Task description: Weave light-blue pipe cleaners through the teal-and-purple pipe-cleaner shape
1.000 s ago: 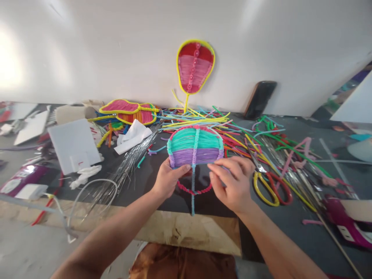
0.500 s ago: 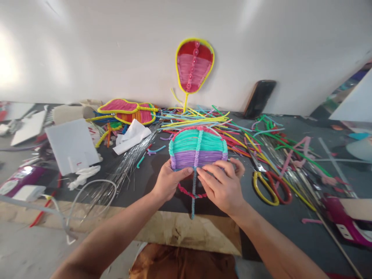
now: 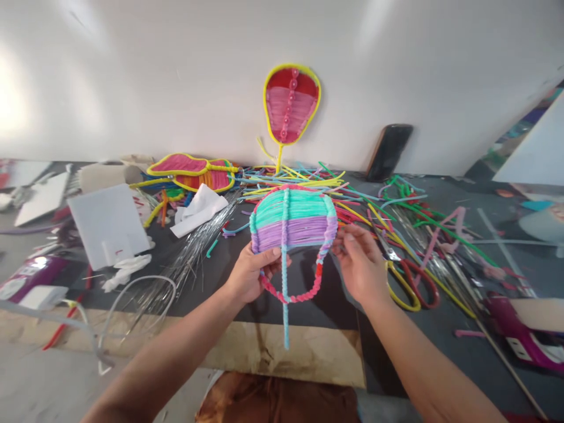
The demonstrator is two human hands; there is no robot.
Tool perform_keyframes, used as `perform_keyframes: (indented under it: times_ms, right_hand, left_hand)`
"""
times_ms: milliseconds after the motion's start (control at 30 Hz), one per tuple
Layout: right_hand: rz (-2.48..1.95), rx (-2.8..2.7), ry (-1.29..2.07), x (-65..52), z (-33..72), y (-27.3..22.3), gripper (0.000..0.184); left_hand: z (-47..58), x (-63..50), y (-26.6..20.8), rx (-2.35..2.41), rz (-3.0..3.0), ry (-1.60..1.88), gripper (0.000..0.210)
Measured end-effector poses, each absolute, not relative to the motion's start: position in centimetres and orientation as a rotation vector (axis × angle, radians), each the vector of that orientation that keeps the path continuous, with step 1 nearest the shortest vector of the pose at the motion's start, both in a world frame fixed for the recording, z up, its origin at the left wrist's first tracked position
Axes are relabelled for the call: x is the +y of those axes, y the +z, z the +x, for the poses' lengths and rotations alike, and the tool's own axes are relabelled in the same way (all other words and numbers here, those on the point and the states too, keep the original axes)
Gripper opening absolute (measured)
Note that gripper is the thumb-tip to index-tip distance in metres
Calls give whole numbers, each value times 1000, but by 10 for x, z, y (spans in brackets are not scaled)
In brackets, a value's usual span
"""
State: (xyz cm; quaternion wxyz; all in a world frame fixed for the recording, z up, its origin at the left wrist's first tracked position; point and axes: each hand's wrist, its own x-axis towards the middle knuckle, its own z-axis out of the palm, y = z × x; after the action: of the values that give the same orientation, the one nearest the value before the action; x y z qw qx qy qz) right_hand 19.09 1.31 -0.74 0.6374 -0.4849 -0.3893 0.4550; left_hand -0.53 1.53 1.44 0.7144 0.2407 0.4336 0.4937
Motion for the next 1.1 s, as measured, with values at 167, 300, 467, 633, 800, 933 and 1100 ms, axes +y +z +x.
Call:
perform_keyframes:
  times_ms: [167,300,467,633,800,933,1100]
  right_hand:
    - [-1092,-1211,1474,4,174,1,18]
    - [-1089,-1371,1366,-3,170,18,16]
    - [-1068,-1184,1723,-2,170,6,24]
    - [-1106,-943,1833,-4,164,-5,31]
    - [-1140,-887,1838,-5,164,-8,34]
    - [-1065,-876,1873,-5,165,-13,32]
    - [-1007,-880,1863,-5,164,-14,29]
  left_hand:
    - [-3,12,13,911,533,1012,30]
    - [1,10,9,903,614,1032,30]
    - [4,10,8,923,672,1086,30]
    - [7,7,8,890,693,1032,35]
    - [7,6,5,887,696,1028,38]
    - [7,5,4,889,710,1028,38]
    - [8,5,5,884,704,1035,39]
